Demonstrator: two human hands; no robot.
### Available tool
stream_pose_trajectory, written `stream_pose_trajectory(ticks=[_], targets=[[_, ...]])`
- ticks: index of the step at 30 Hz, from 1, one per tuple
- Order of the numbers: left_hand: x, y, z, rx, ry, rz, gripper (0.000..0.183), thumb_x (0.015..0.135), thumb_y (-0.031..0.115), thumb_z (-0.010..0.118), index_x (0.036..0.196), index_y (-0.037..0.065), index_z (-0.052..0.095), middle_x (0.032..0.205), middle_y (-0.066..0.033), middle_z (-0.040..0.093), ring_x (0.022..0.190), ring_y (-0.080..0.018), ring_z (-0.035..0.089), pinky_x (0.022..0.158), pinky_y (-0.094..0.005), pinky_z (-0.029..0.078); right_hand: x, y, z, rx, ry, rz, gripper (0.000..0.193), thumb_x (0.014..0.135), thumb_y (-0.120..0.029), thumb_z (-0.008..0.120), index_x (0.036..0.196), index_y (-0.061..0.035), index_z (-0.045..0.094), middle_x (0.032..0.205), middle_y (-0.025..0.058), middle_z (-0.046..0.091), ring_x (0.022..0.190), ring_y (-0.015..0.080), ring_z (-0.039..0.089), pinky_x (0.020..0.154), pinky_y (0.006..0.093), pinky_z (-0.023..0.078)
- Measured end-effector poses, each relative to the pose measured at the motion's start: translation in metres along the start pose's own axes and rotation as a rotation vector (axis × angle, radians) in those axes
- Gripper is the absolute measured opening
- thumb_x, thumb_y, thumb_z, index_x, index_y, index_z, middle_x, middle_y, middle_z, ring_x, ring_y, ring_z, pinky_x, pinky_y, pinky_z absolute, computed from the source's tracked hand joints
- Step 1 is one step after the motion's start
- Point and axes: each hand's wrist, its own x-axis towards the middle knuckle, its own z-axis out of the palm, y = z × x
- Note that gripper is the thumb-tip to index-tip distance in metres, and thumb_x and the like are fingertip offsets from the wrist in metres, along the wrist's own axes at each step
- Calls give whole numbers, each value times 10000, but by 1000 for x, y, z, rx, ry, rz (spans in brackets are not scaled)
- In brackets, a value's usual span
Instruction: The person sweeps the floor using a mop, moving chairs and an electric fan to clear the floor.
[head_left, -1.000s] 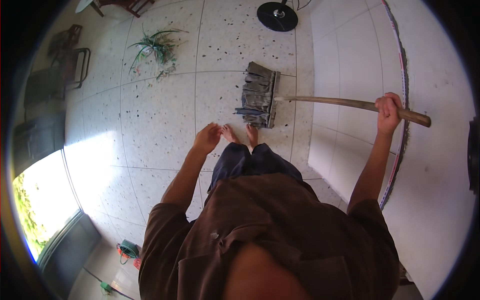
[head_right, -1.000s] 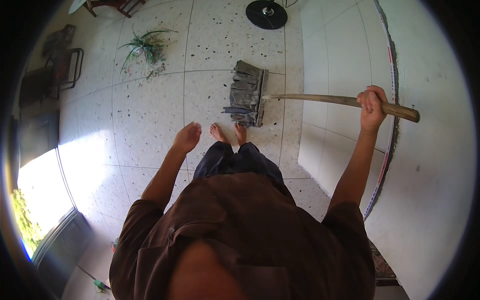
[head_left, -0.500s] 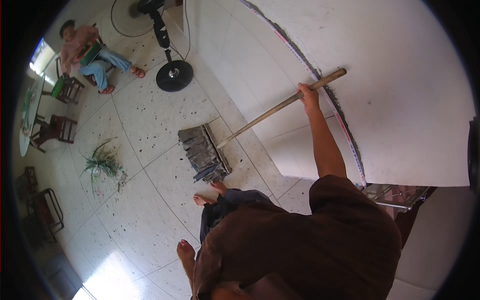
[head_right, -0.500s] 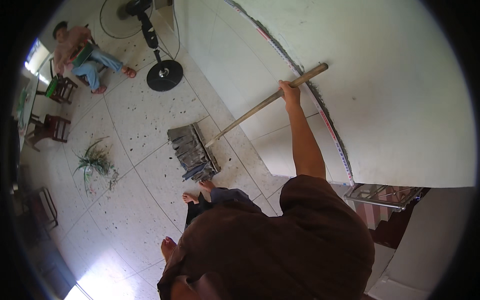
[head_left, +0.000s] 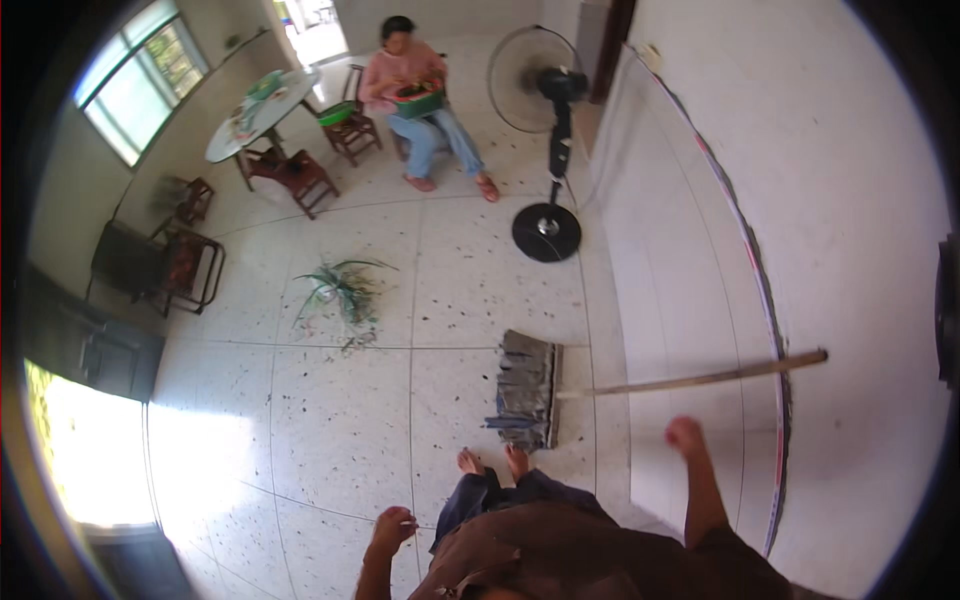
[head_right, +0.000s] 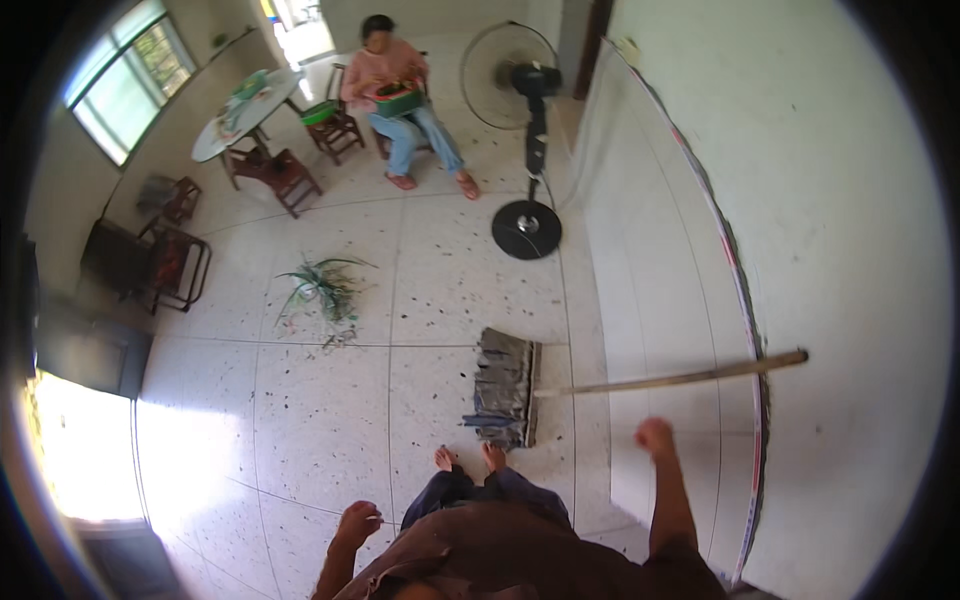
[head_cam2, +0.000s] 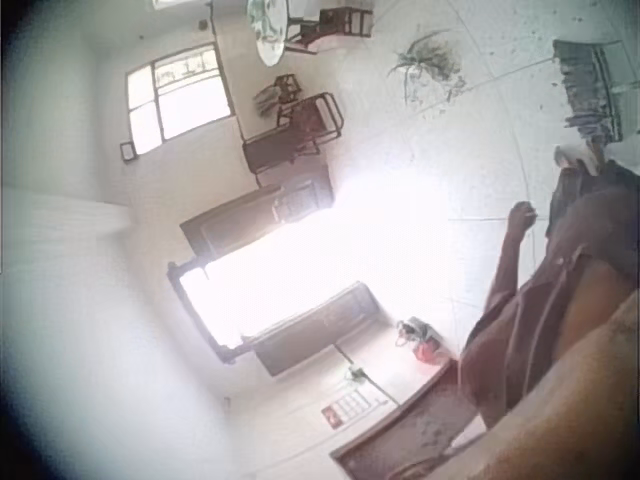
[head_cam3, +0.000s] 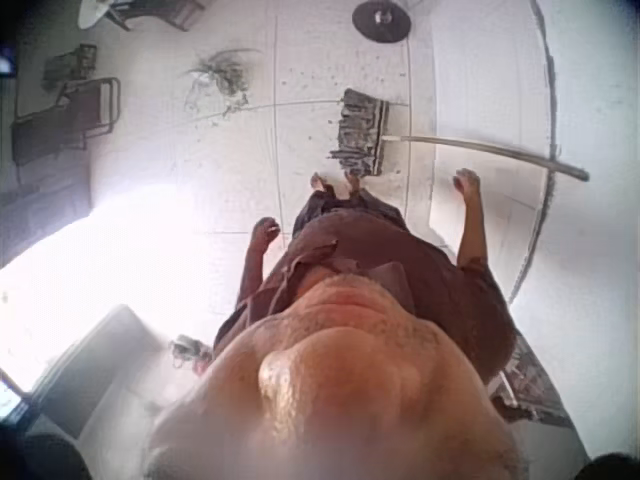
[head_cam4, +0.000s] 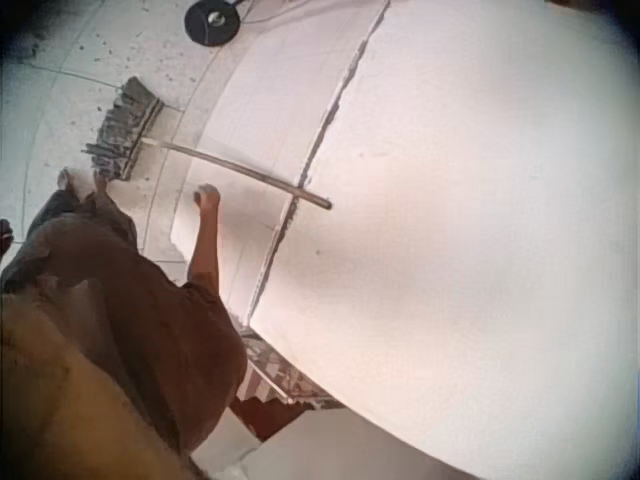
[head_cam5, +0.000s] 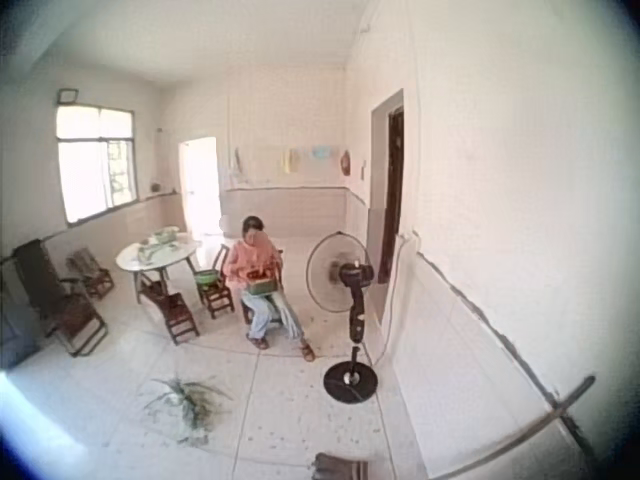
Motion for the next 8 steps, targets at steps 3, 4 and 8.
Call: stream_pose_trajectory(ticks=[3, 4, 8], targets=[[-91, 0, -18, 57, 30, -118, 186, 812, 193, 601, 919, 46, 561, 816, -88, 614, 712, -194, 623, 610, -300, 510, -4, -178, 118, 538, -340, 651, 179, 757, -139, 630, 888, -23, 588, 682, 42, 568, 584, 133, 564, 525, 271, 493], [-99, 2, -18, 94, -26, -133, 228, 811, 201, 613, 956, 31, 568, 836, -87, 619, 734, -192, 622, 620, -301, 516, -10, -204, 132, 514, -452, 646, 220, 739, -139, 650, 911, -21, 581, 688, 45, 571, 571, 128, 559, 516, 267, 486], [-122, 17, -10, 463, -205, 23, 379, 779, 207, 670, 1084, 8, 563, 929, -91, 618, 842, -197, 612, 674, -312, 536, -41, -273, 159, 310, -790, 387, 271, 742, -209, 673, 934, -35, 593, 668, 57, 584, 532, 127, 552, 479, 251, 467]])
